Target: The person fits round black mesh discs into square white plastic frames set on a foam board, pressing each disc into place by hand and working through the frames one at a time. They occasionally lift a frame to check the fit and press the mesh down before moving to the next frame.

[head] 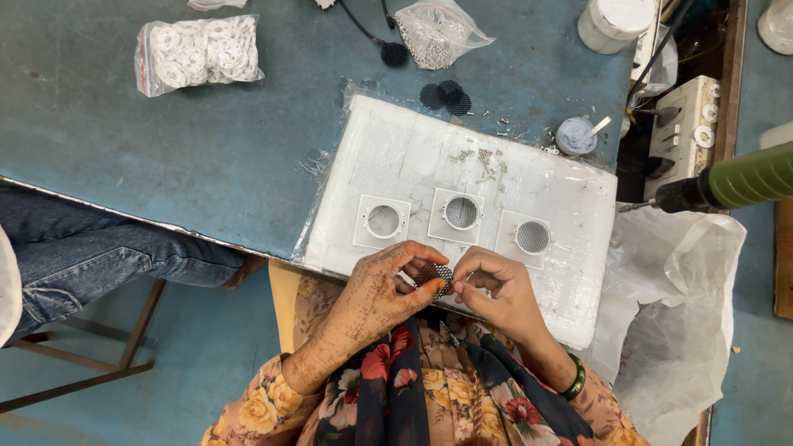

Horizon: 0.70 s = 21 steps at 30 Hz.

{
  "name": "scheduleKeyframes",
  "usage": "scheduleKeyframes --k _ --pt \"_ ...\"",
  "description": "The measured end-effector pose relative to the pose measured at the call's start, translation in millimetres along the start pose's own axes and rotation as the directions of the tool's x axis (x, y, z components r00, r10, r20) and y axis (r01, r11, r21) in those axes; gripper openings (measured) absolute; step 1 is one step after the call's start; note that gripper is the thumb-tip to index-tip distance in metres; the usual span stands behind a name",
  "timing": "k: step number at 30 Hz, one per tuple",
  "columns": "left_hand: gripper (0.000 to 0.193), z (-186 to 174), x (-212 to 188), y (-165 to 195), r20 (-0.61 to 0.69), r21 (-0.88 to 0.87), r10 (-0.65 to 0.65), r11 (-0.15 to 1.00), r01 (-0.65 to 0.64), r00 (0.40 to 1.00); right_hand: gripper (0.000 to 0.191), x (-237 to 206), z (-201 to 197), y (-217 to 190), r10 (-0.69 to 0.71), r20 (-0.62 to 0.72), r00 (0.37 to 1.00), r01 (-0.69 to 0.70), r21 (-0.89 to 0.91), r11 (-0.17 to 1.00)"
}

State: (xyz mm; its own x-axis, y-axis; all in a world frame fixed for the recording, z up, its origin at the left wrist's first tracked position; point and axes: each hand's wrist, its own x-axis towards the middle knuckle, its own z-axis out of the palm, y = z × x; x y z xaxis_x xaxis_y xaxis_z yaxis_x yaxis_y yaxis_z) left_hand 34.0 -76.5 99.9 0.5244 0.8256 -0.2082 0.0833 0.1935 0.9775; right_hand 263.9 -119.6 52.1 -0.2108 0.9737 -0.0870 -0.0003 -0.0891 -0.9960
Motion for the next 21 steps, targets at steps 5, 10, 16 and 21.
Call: scheduleKeyframes --k 5,10,16,21 --pt "0.03 -0.9 -0.5 -2.9 0.006 -0.006 0.007 1.0 -0.007 1.0 0.003 -0.4 -1.0 2.1 0.009 -0.003 1.0 -0.009 0.012 1.0" --pt "0.029 0.2 -1.1 -3.4 0.002 -0.006 -0.006 1.0 0.006 1.0 0.004 -1.2 -1.2 3.3 0.007 0.006 1.0 -0.007 0.013 1.0" --pt "0.03 1.7 -0.6 -3.6 0.015 0.02 -0.018 1.0 0.018 1.0 0.003 -2.5 -0.8 6.4 0.004 0.004 1.0 -0.004 -0.002 1.0" --pt "0.029 1.9 -0.7 -4.7 0.02 0.007 -0.01 1.0 0.01 1.0 0.002 -3.1 -0.5 7.8 0.022 -0.002 1.0 -0.022 0.006 1.0"
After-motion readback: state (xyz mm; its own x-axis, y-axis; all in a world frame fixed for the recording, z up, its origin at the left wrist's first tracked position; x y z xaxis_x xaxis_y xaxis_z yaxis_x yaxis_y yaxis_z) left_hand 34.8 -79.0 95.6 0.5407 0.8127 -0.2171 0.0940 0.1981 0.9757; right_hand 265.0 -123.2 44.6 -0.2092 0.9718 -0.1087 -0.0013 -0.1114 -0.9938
